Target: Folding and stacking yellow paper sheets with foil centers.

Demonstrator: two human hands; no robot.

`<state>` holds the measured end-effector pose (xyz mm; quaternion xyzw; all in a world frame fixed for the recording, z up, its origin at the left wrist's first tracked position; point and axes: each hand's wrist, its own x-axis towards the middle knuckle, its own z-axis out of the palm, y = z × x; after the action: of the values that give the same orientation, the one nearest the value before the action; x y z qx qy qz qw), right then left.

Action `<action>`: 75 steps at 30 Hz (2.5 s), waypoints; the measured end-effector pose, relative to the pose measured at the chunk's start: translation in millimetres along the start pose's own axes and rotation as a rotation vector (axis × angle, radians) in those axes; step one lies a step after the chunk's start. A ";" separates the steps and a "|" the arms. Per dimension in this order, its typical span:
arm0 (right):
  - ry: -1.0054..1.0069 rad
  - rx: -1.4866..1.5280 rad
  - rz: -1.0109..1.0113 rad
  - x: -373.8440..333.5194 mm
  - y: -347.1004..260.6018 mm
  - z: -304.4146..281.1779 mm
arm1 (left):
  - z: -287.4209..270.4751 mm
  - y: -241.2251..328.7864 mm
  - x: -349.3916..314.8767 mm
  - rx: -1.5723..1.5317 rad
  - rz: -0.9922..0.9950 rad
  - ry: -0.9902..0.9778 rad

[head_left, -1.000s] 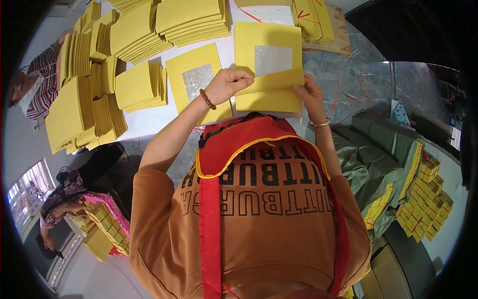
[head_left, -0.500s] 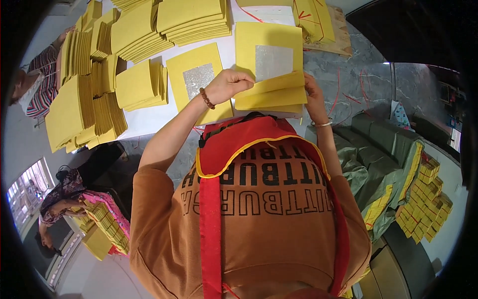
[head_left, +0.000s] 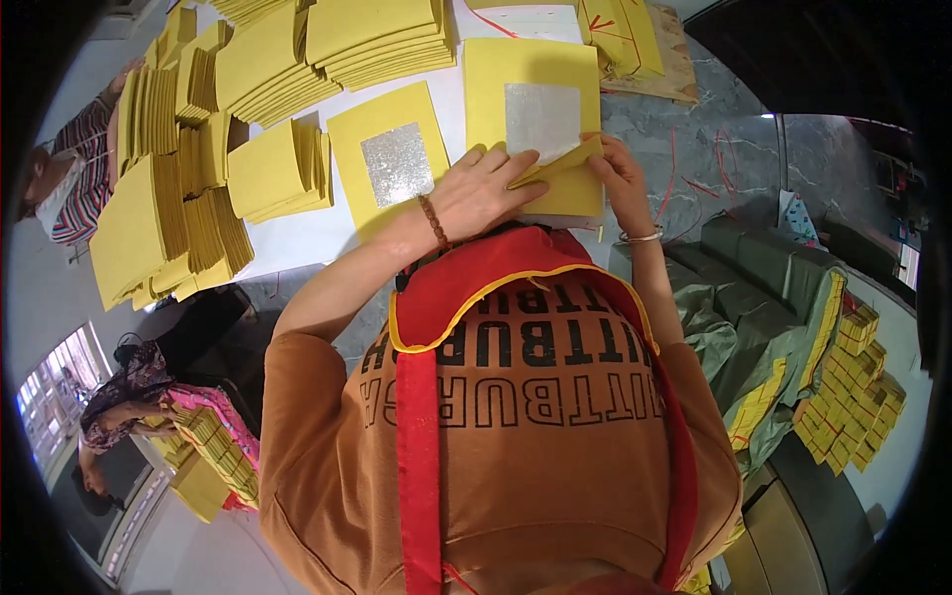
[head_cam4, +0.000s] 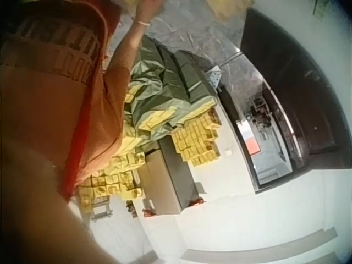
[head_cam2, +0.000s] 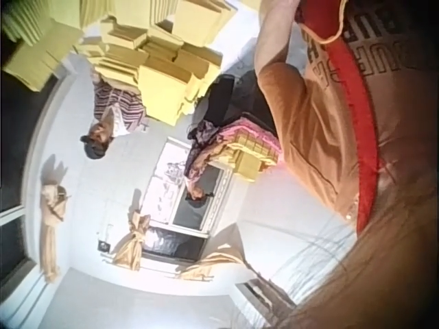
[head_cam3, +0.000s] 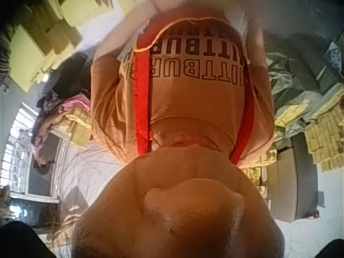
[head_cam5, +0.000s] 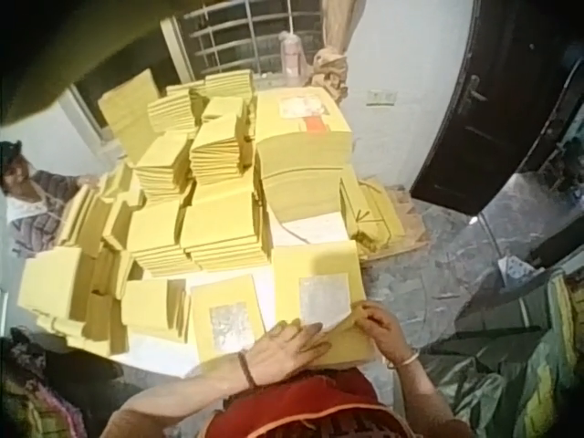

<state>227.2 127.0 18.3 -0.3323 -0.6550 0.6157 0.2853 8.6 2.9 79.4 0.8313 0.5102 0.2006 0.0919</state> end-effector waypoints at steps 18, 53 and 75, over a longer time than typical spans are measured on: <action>0.027 0.056 0.053 1.7 -6.7 0.8 | -3.7 -22.3 2.4 -0.170 0.025 -0.087; 0.010 0.114 0.021 -2.0 10.3 1.2 | -15.7 -23.0 -7.2 -0.310 -0.173 0.152; -0.146 -0.575 -0.203 -8.0 -48.5 5.5 | 4.7 -26.0 -28.2 -0.378 -0.503 0.246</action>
<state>223.7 116.4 66.4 -0.2874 -0.8509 0.3957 0.1919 -21.7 -9.8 59.1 0.6171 0.6606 0.3612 0.2287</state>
